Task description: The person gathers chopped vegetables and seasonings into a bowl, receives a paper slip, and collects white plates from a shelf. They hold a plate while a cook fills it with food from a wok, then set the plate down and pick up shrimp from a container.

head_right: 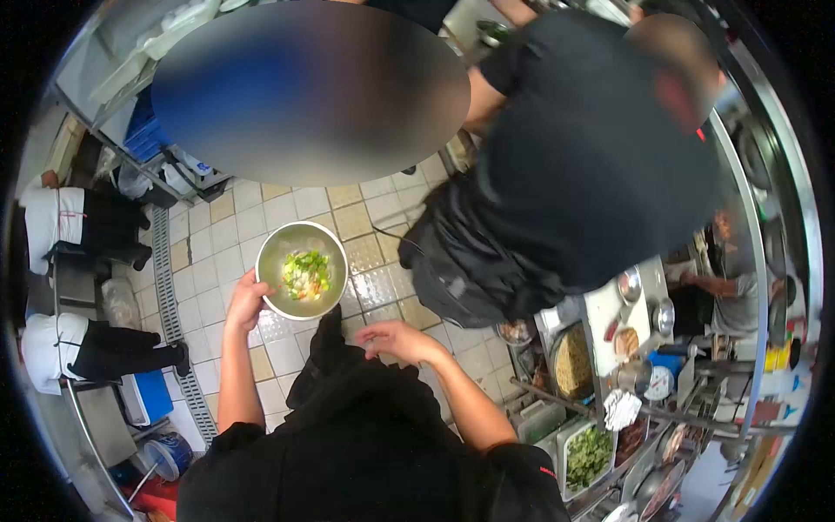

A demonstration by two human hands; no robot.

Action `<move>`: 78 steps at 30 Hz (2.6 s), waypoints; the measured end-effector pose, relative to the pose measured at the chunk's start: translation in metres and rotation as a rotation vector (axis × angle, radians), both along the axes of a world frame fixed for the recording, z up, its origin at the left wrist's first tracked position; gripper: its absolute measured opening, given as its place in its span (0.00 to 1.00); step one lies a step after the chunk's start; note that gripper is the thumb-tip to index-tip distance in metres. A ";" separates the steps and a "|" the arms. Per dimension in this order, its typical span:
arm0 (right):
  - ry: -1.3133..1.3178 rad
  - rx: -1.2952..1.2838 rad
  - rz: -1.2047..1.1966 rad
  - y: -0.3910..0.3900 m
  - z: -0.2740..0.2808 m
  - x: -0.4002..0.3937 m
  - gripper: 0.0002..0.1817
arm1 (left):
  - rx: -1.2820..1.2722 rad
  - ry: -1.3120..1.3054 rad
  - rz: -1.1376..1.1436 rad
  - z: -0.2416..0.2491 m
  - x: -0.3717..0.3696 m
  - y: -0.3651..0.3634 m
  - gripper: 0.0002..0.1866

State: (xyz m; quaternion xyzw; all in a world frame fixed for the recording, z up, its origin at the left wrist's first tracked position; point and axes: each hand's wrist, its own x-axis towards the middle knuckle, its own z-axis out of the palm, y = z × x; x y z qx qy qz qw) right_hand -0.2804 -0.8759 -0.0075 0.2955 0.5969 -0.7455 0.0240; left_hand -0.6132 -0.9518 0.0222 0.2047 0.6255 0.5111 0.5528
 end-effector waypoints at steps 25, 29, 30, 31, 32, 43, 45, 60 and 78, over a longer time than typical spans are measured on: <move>-0.142 0.656 0.236 0.306 -0.164 -0.395 0.29 | 0.070 -0.207 0.445 -0.018 -0.330 0.274 0.22; -0.176 0.514 0.105 0.354 -0.143 -0.433 0.24 | 0.037 -0.242 0.315 -0.019 -0.351 0.334 0.22; -0.170 0.481 0.071 0.367 -0.147 -0.438 0.23 | 0.022 -0.244 0.283 -0.018 -0.353 0.355 0.22; -0.161 0.451 0.030 0.379 -0.149 -0.447 0.22 | 0.007 -0.243 0.244 -0.018 -0.359 0.375 0.23; -0.090 0.482 -0.024 0.388 -0.158 -0.451 0.22 | -0.003 -0.280 0.211 -0.028 -0.366 0.394 0.23; -0.079 0.035 -0.862 0.464 -0.145 -0.465 0.19 | -0.108 -0.231 -0.453 -0.088 -0.403 0.630 0.28; -0.145 -0.087 -1.034 0.468 -0.128 -0.460 0.18 | -0.058 -0.297 -0.498 -0.074 -0.375 0.672 0.21; -0.399 -0.056 -1.609 0.544 -0.155 -0.370 0.17 | -0.258 -0.360 -0.750 -0.100 -0.153 0.920 0.17; -0.191 0.279 -2.507 0.816 -0.054 -0.068 0.21 | -0.286 -0.158 -1.167 -0.114 0.084 1.136 0.19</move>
